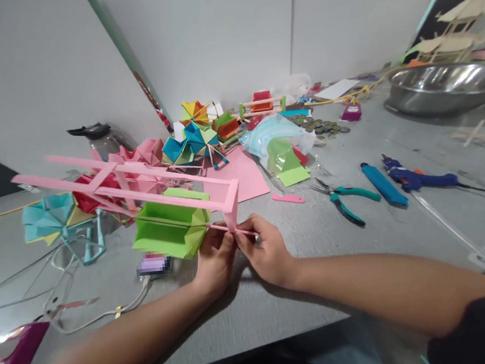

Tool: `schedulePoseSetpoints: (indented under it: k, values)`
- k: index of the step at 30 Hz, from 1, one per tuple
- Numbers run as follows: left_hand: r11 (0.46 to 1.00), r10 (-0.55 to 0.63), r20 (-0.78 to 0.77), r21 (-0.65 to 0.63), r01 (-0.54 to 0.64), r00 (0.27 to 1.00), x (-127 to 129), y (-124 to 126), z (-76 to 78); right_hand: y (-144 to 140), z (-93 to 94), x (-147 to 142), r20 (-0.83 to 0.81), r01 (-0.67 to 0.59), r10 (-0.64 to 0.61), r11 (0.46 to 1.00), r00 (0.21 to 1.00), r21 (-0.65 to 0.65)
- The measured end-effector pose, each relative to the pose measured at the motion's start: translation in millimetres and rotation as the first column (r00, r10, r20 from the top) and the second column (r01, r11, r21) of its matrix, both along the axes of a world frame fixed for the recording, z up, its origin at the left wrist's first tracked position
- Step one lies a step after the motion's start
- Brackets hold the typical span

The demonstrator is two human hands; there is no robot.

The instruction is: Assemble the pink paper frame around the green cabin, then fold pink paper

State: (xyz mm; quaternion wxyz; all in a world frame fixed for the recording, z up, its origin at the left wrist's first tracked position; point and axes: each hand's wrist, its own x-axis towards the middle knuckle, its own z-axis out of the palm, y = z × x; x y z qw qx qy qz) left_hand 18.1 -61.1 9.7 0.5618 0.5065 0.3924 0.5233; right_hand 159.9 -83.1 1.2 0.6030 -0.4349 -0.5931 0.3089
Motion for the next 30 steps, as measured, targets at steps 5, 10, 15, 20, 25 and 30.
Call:
schedulePoseSetpoints:
  k: [5, 10, 15, 20, 25, 30]
  values:
    - [0.998, 0.048, -0.097, -0.045, -0.053, 0.994, -14.2, -0.9, -4.5, -2.1, -7.0, -2.6, 0.003, -0.065, 0.065, 0.994, 0.998, -0.094]
    - [0.999, 0.049, -0.215, 0.027, -0.045, 0.975, -20.7, -0.7, 2.4, -7.0, -9.5, 0.7, -0.028, -0.167, 0.165, 0.973, 0.986, -0.161]
    - [0.994, 0.091, -0.184, 0.08, -0.078, 0.979, -17.8, -1.1, 6.3, -7.9, -3.5, 14.1, -0.042, -0.147, 0.143, 0.978, 0.989, -0.15]
    - [0.989, 0.137, -0.163, 0.079, -0.125, 0.977, -19.6, -0.3, -0.8, 10.8, 7.7, 31.1, 0.036, -0.107, 0.115, 0.979, 0.993, -0.173]
    - [0.987, 0.124, -0.134, 0.116, -0.109, 0.983, -20.1, 0.0, 0.8, 23.4, 21.1, 44.1, 0.126, -0.094, 0.11, 0.987, 0.986, -0.128]
    - [0.993, 0.048, -0.132, 0.116, -0.033, 0.99, -18.9, -0.3, 9.9, 21.6, 25.4, 48.5, 0.173, -0.128, 0.153, 0.981, 0.973, -0.144]
